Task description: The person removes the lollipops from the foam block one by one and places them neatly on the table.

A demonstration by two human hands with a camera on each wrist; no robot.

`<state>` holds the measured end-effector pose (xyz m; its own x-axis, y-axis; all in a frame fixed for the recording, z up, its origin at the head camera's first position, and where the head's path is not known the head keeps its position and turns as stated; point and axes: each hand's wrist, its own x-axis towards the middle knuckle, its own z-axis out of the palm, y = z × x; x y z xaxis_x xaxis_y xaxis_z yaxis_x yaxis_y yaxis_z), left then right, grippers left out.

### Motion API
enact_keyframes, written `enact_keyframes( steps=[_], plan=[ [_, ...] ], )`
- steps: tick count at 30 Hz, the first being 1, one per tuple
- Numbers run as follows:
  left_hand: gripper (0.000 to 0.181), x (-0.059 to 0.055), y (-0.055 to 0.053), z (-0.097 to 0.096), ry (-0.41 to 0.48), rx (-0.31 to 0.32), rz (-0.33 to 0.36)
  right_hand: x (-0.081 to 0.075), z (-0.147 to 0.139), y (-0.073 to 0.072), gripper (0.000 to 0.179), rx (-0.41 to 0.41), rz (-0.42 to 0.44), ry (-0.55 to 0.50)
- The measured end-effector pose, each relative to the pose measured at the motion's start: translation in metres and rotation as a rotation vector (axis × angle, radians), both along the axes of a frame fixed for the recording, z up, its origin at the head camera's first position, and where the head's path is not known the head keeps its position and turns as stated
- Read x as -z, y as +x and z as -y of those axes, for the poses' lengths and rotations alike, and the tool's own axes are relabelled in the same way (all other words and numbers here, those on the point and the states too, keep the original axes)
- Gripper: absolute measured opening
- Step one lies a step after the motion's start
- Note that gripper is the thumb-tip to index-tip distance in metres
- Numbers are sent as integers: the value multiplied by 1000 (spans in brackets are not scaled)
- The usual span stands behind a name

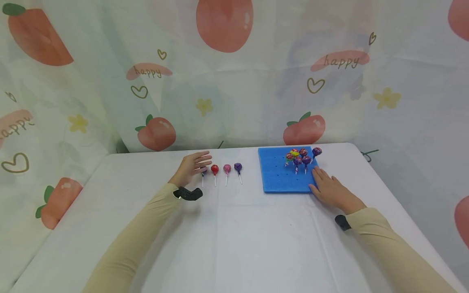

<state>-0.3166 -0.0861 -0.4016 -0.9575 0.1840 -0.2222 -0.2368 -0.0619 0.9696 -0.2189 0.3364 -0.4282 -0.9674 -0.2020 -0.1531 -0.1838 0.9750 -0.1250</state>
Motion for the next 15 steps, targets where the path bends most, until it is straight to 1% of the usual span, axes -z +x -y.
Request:
enact_keyframes(
  steps=[2, 6, 11, 13, 15],
  plan=[
    [43, -6, 3, -11, 40, 35, -4, 0, 0, 1, 72, 1, 1, 0],
    [43, -14, 6, -36, 71, 110, -25, 0, 0, 2, 72, 1, 1, -4],
    [40, -16, 6, -68, 141, 169, -24, -1, 0, 3, 72, 3, 1, -7],
    [38, -16, 6, -81, 144, 180, -18, -2, 1, 3, 72, 5, 1, -7],
    [37, -15, 7, -93, 124, 191, -16, -3, 1, 3, 73, 6, 5, -12]
  ],
)
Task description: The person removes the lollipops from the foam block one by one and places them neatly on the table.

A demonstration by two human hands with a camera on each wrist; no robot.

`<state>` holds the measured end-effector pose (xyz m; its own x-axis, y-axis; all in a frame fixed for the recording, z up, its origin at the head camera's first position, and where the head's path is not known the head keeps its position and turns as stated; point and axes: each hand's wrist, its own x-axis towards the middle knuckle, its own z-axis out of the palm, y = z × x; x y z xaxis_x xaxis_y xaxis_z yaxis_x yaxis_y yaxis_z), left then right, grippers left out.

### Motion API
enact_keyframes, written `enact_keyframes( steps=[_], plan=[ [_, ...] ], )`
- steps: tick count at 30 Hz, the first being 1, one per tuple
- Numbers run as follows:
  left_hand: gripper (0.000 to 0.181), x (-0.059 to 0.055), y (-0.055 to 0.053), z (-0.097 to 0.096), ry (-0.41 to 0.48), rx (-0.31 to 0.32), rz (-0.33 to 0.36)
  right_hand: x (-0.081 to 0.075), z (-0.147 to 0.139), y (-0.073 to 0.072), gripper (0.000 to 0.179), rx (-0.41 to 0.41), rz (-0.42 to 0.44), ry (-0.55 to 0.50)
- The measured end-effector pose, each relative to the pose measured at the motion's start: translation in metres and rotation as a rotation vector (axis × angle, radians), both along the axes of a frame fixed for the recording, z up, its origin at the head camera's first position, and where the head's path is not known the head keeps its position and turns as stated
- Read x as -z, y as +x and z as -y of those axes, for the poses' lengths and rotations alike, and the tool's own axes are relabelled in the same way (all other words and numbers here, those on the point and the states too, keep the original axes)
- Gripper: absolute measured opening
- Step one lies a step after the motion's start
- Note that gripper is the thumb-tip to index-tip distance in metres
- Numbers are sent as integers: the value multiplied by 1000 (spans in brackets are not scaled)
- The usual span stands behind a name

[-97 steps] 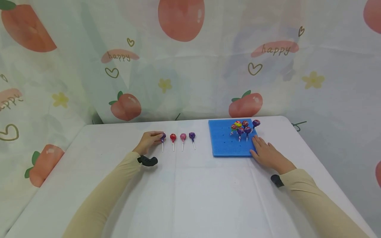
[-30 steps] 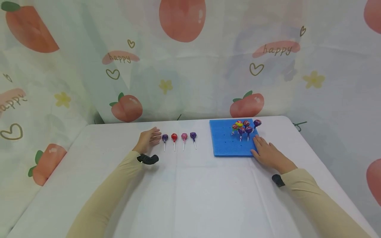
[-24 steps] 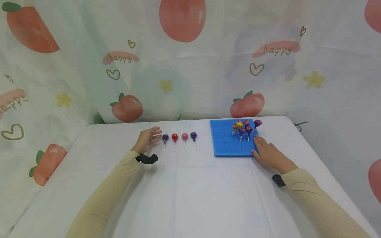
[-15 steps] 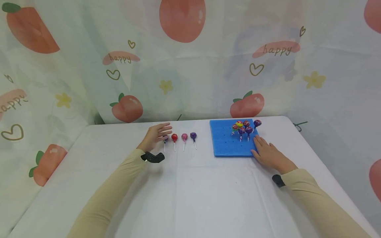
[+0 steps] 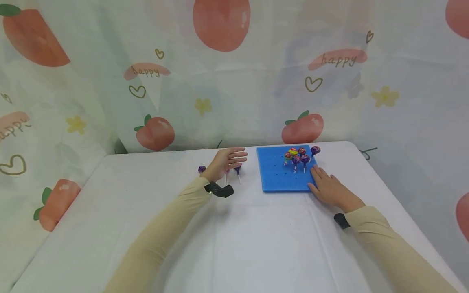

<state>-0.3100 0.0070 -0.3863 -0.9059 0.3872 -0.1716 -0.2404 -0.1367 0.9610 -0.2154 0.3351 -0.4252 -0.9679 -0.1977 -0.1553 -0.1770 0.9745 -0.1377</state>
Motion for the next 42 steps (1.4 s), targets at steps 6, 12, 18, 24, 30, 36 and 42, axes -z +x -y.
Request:
enact_keyframes(
  steps=[6, 12, 18, 24, 30, 36, 42],
  plan=[
    [38, 10, -4, -40, -69, 26, -33, -2, 0, 1, 73, 6, 10, -3],
    [34, 23, -13, -77, -129, -2, -69, -4, 3, 4, 71, 7, 4, -9],
    [33, 32, -14, -102, -163, 15, -139, -7, 5, 5, 70, 7, -2, -1],
    [35, 35, -14, -121, -156, 28, -167, -8, 4, 5, 69, 5, -3, -11],
    [35, 43, -11, -136, -175, 16, -220, -5, 3, 4, 70, 1, 0, -18],
    [36, 44, -5, -145, -234, 1, -254, -4, 3, 4, 69, 5, -1, -20],
    [35, 47, -4, -152, -261, -34, -248, -2, 1, 3, 67, 0, -13, -17]
  ],
)
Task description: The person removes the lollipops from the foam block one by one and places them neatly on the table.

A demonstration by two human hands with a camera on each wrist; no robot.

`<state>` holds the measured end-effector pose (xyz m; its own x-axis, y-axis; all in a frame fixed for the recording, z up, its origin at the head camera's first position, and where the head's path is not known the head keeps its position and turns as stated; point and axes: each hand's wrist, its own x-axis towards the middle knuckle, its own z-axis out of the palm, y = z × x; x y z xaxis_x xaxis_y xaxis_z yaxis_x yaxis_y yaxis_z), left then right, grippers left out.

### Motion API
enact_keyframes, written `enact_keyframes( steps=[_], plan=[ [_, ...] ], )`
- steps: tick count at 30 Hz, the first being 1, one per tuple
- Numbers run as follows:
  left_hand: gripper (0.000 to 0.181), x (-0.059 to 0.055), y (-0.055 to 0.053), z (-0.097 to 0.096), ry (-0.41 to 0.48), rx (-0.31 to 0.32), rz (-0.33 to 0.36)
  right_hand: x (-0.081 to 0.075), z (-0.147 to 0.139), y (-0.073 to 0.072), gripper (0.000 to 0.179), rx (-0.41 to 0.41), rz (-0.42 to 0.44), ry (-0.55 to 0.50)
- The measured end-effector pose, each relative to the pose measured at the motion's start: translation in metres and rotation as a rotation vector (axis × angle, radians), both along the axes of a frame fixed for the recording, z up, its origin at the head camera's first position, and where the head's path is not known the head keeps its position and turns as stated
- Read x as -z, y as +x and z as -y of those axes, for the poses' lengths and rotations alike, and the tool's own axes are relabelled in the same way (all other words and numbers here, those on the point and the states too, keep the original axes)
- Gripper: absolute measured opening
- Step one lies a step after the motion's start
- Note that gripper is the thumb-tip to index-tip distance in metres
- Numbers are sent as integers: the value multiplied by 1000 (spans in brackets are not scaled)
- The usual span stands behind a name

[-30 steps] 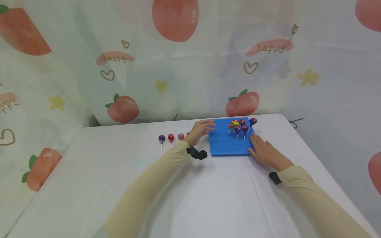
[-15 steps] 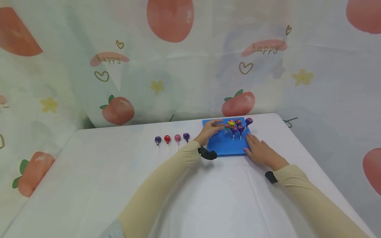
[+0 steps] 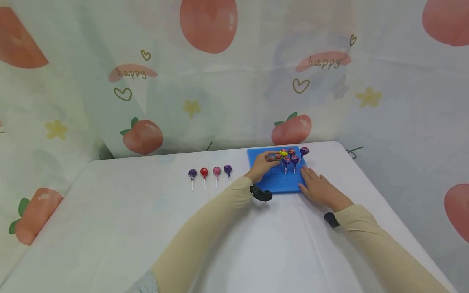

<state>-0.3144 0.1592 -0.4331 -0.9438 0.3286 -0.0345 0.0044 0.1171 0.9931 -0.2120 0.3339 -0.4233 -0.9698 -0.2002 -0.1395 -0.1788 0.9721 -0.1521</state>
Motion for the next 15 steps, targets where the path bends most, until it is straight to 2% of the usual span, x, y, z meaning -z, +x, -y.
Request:
enact_keyframes(
  steps=[7, 15],
  plan=[
    [32, 2, 0, 0, 24, -21, 4, 0, 0, 0, 67, 4, -9, 9],
    [33, 2, -2, 4, 52, -43, 52, 0, 1, 1, 67, 3, -8, 5]
  ],
)
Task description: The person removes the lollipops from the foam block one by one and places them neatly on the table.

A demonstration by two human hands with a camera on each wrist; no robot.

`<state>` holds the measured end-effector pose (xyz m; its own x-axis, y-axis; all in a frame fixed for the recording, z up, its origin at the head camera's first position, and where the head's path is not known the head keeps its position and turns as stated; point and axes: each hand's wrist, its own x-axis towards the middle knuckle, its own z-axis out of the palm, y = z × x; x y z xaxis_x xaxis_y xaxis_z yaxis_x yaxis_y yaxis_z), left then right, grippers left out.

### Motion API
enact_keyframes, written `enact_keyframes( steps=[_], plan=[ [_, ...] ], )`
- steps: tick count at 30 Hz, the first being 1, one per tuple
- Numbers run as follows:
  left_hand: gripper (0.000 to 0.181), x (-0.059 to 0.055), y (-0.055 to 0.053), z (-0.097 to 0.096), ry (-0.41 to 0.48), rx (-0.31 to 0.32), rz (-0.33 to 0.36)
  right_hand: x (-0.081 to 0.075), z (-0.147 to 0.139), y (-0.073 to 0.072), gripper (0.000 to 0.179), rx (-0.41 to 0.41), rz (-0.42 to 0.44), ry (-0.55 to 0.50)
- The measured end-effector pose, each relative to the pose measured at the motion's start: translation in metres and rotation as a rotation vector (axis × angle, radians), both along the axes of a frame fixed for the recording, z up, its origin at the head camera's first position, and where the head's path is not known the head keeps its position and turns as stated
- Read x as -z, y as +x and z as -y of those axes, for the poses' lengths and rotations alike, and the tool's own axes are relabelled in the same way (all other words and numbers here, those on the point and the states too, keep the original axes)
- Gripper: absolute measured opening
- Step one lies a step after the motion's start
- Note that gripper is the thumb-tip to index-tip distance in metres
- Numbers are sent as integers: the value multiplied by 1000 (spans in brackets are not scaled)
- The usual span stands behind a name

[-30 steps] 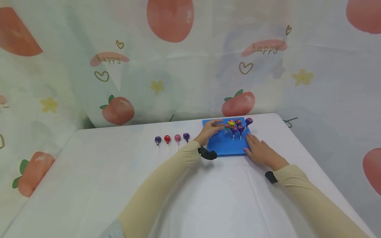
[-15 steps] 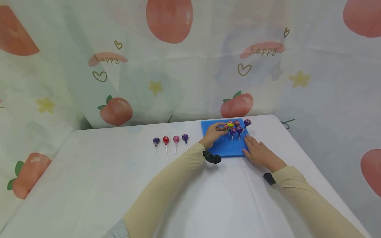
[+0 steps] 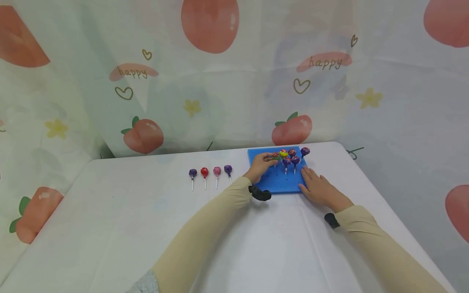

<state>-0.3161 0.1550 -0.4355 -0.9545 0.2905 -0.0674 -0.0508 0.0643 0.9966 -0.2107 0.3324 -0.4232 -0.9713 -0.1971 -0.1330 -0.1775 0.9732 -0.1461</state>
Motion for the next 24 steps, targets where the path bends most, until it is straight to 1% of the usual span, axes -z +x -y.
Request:
enact_keyframes(
  steps=[11, 18, 24],
  plan=[
    [30, 0, 0, 1, 62, -25, -1, 0, 0, 0, 67, -6, -4, -4],
    [31, -1, 0, 3, 73, -6, -23, -1, 0, 1, 67, -6, -5, 2],
    [31, -5, -1, 5, 106, 16, -44, -1, 1, 2, 68, 1, 0, 2]
  ],
)
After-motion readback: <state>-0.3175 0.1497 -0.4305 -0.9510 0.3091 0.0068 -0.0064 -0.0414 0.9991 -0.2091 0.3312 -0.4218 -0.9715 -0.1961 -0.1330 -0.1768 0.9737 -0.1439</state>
